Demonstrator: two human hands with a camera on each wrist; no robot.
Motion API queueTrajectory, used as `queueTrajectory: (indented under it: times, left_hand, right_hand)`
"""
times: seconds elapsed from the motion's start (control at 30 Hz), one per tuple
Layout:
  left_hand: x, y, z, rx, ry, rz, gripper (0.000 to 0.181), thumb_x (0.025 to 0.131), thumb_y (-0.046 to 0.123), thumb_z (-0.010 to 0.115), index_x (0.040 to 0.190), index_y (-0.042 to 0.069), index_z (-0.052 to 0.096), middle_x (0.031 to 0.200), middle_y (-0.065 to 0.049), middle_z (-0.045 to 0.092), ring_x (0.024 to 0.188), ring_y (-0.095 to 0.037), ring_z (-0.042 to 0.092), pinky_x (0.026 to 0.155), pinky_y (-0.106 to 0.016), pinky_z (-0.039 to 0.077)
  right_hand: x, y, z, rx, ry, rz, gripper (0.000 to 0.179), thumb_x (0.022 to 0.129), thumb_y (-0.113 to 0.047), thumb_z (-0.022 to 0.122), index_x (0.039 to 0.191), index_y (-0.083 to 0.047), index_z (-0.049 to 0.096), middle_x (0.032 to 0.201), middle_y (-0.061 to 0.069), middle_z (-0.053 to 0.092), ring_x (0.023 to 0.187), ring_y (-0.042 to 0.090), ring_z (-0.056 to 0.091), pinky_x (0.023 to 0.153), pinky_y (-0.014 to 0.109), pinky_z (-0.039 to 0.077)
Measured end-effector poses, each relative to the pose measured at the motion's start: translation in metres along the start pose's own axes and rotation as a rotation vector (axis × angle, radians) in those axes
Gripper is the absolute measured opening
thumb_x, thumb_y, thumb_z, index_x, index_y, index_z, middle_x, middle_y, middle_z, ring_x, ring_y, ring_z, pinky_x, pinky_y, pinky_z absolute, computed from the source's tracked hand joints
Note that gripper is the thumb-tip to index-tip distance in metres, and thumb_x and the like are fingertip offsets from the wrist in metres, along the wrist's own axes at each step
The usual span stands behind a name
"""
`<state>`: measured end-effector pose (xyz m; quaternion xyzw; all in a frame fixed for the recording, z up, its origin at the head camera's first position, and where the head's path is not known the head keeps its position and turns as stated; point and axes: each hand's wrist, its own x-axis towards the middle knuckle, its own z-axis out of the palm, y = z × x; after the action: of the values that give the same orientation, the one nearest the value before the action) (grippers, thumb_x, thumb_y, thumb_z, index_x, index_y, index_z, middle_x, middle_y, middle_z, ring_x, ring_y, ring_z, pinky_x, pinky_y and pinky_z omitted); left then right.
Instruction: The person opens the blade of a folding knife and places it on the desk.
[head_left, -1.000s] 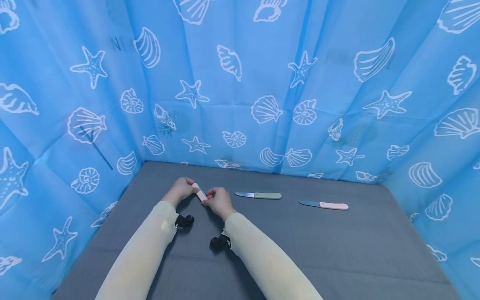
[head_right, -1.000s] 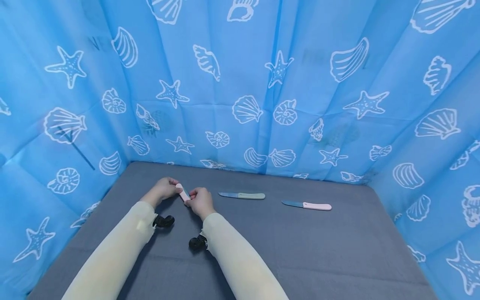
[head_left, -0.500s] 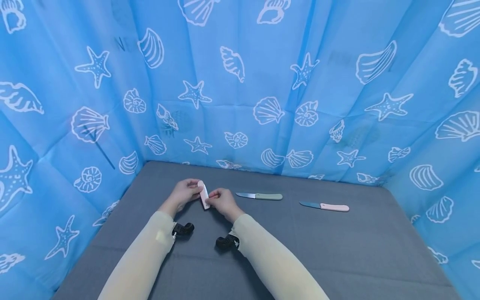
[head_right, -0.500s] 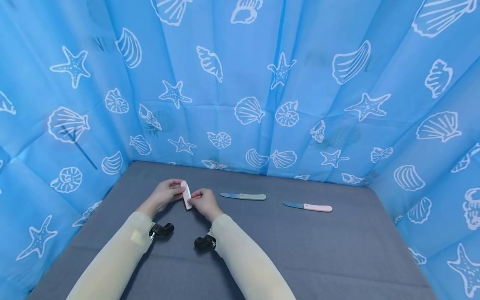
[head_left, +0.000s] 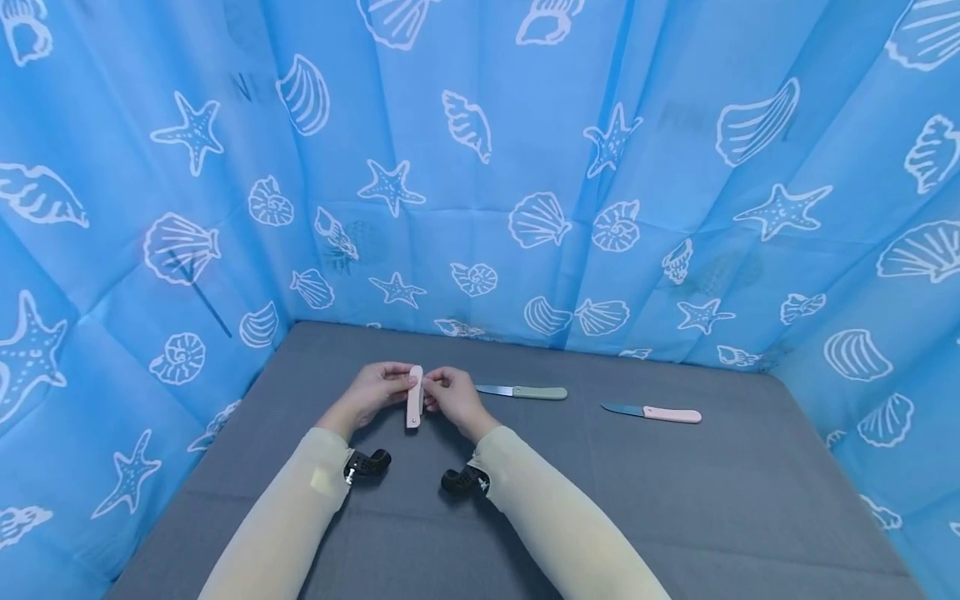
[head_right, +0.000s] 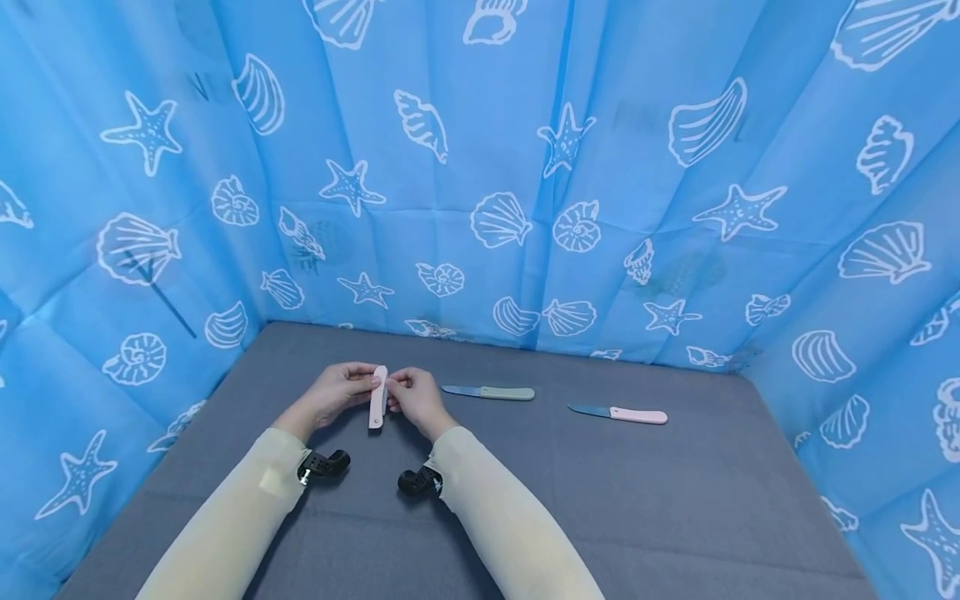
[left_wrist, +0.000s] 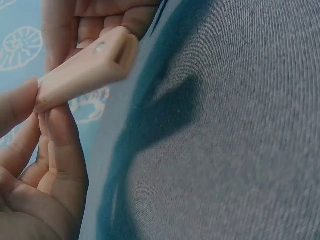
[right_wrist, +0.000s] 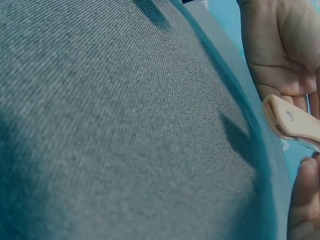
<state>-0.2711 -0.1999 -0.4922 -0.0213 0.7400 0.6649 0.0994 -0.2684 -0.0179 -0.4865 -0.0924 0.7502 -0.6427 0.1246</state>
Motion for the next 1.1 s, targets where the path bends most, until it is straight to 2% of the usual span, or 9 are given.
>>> queueTrajectory:
  times: [0.23, 0.47, 0.6, 0.73, 0.9, 1.0, 1.1]
  left_hand:
    - [-0.004, 0.002, -0.003, 0.019, -0.052, -0.005, 0.039, 0.099, 0.015, 0.066, 0.132, -0.003, 0.057, 0.128, -0.018, 0.06, 0.109, -0.02, 0.063, 0.093, -0.034, 0.055]
    - [-0.008, 0.004, -0.006, 0.023, -0.065, -0.021, 0.039, 0.099, 0.014, 0.064, 0.133, -0.004, 0.056, 0.126, -0.018, 0.06, 0.102, -0.017, 0.063, 0.089, -0.032, 0.055]
    - [-0.009, 0.005, -0.009, 0.005, -0.026, -0.019, 0.043, 0.1, 0.017, 0.064, 0.136, -0.004, 0.054, 0.13, -0.019, 0.058, 0.106, -0.018, 0.061, 0.089, -0.031, 0.055]
    - [-0.008, 0.004, -0.015, -0.095, 0.056, -0.013, 0.044, 0.101, 0.014, 0.061, 0.139, -0.006, 0.05, 0.126, -0.016, 0.057, 0.102, -0.014, 0.061, 0.089, -0.028, 0.056]
    - [-0.009, 0.003, -0.017, -0.208, 0.167, -0.025, 0.042, 0.104, 0.012, 0.055, 0.14, -0.006, 0.045, 0.122, -0.013, 0.054, 0.1, -0.011, 0.06, 0.092, -0.026, 0.054]
    - [-0.01, 0.003, -0.016, -0.23, 0.195, -0.031, 0.041, 0.104, 0.013, 0.055, 0.14, -0.005, 0.044, 0.121, -0.012, 0.053, 0.101, -0.012, 0.059, 0.093, -0.027, 0.054]
    - [-0.012, 0.004, -0.017, -0.208, 0.164, -0.03, 0.039, 0.104, 0.013, 0.055, 0.138, -0.003, 0.044, 0.115, -0.012, 0.055, 0.097, -0.013, 0.06, 0.09, -0.029, 0.056]
  right_hand:
    - [-0.003, -0.003, 0.0, -0.021, -0.032, 0.025, 0.015, 0.103, -0.011, 0.058, 0.099, 0.001, 0.066, 0.088, 0.013, 0.066, 0.074, 0.016, 0.065, 0.072, 0.035, 0.06]
    - [-0.004, 0.002, 0.005, -0.076, -0.077, -0.003, 0.017, 0.106, -0.015, 0.051, 0.099, -0.003, 0.059, 0.081, 0.009, 0.062, 0.07, 0.015, 0.059, 0.065, 0.031, 0.056]
    - [-0.003, 0.001, 0.009, -0.066, -0.027, -0.025, 0.018, 0.108, -0.015, 0.047, 0.101, -0.001, 0.057, 0.081, 0.009, 0.06, 0.07, 0.015, 0.058, 0.067, 0.033, 0.056]
    - [-0.001, 0.001, 0.011, -0.014, 0.082, -0.021, 0.017, 0.108, -0.013, 0.044, 0.104, 0.001, 0.054, 0.082, 0.01, 0.06, 0.072, 0.015, 0.06, 0.07, 0.035, 0.057]
    - [-0.001, 0.007, 0.011, 0.102, 0.21, -0.002, 0.017, 0.109, -0.011, 0.041, 0.109, 0.002, 0.052, 0.089, 0.015, 0.063, 0.074, 0.016, 0.063, 0.071, 0.031, 0.058]
    - [-0.001, 0.01, 0.008, 0.197, 0.223, 0.018, 0.016, 0.108, -0.009, 0.044, 0.109, 0.005, 0.053, 0.092, 0.018, 0.065, 0.074, 0.015, 0.064, 0.07, 0.028, 0.058]
    - [-0.001, 0.011, 0.002, 0.272, 0.194, 0.058, 0.018, 0.105, -0.007, 0.049, 0.11, 0.008, 0.056, 0.09, 0.015, 0.064, 0.071, 0.012, 0.064, 0.069, 0.025, 0.058]
